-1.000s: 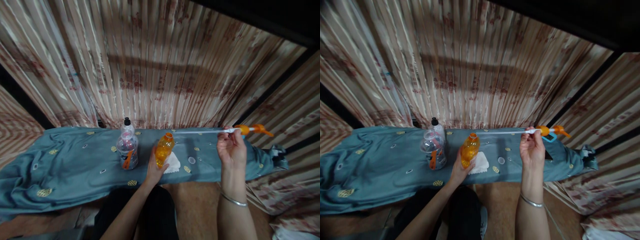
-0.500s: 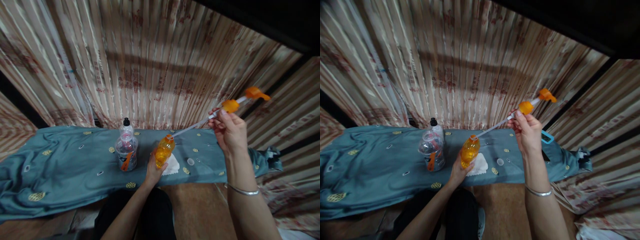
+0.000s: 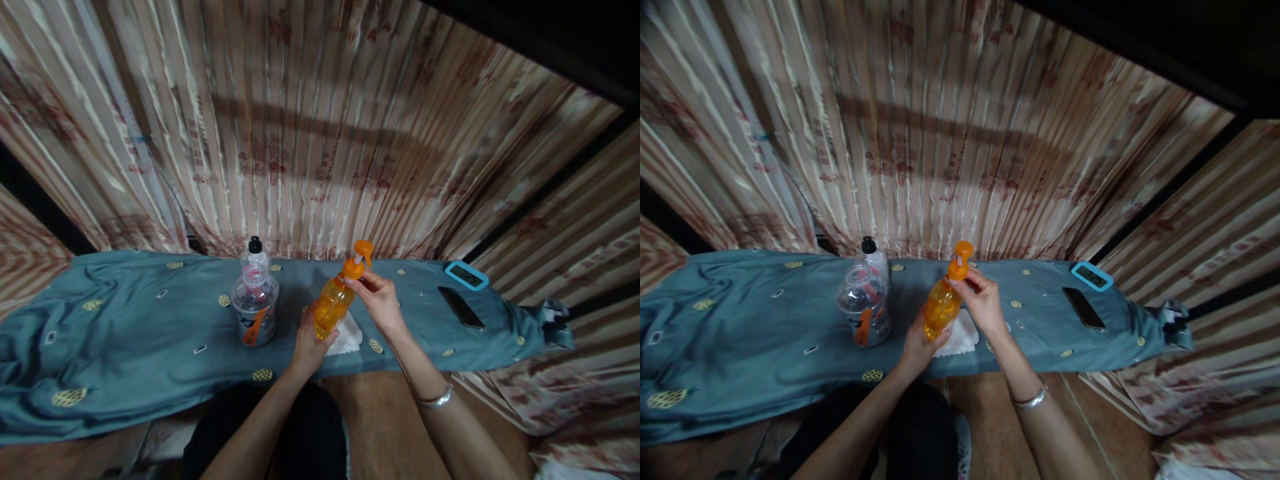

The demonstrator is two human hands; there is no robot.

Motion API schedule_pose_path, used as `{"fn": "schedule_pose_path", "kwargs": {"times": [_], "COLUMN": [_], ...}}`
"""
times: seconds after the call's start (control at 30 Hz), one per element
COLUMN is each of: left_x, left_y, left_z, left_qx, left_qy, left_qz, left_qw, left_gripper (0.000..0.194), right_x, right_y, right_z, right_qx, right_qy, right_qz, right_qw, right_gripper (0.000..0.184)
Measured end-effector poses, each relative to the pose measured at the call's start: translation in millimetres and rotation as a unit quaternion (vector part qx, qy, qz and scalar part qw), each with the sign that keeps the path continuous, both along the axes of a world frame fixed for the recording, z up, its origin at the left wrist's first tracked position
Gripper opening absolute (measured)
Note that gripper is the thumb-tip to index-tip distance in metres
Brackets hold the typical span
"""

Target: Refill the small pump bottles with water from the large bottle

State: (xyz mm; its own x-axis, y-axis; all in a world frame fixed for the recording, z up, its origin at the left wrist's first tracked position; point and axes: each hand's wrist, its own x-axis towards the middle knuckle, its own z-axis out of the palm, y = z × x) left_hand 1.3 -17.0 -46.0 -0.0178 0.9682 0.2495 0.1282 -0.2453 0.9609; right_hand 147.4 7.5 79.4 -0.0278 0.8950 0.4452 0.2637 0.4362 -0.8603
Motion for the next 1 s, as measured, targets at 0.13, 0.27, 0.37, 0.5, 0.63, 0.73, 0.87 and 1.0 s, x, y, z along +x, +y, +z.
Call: {"fn": "schedule_pose_path", "kwargs": {"times": [0.13, 0.27, 0.37, 0.5, 0.63, 0.73, 0.87, 1.0], "left_x": [-0.1, -0.2, -0.1, -0.1, -0.5, -1.0, -1.8, -1.8], "left_y": [-0.3, -1.4, -1.9, -1.2, -0.4, -0.4, -0.9, -1.9], "left_z": [0.5, 2.3, 2.9, 1.2, 0.0, 1.8, 6.6, 9.1], "left_qx": [0.004, -0.012, -0.013, -0.012, 0.004, -0.005, -0.012, -0.012], "left_qy": [0.003, 0.008, 0.007, 0.01, 0.009, 0.015, 0.021, 0.011], "left_qz": [-0.002, -0.003, -0.005, -0.005, -0.011, -0.007, -0.015, -0.026], "left_qw": [1.0, 1.0, 1.0, 1.0, 1.0, 1.0, 1.0, 1.0], "left_gripper": [0.068, 0.069, 0.07, 0.07, 0.069, 0.071, 0.069, 0.067], "right_x": [1.5, 5.8, 11.6, 17.6, 18.5, 19.7, 24.8, 30.9], "right_y": [-1.7, -4.4, -7.8, -9.2, -3.2, 4.0, 10.7, 11.4], "right_z": [-8.4, -14.4, -10.2, 9.8, 33.5, 44.0, 44.6, 37.1], "right_qx": [0.008, 0.006, 0.003, 0.002, -0.012, -0.045, -0.085, -0.11], "right_qy": [0.011, 0.023, 0.013, -0.036, -0.111, -0.158, -0.152, -0.113], "right_qz": [-0.002, 0.004, 0.009, 0.035, 0.065, 0.106, 0.16, 0.185], "right_qw": [1.0, 1.0, 1.0, 0.999, 0.992, 0.981, 0.972, 0.97], "right_gripper": [0.035, 0.042, 0.049, 0.061, 0.058, 0.043, 0.038, 0.041]}}
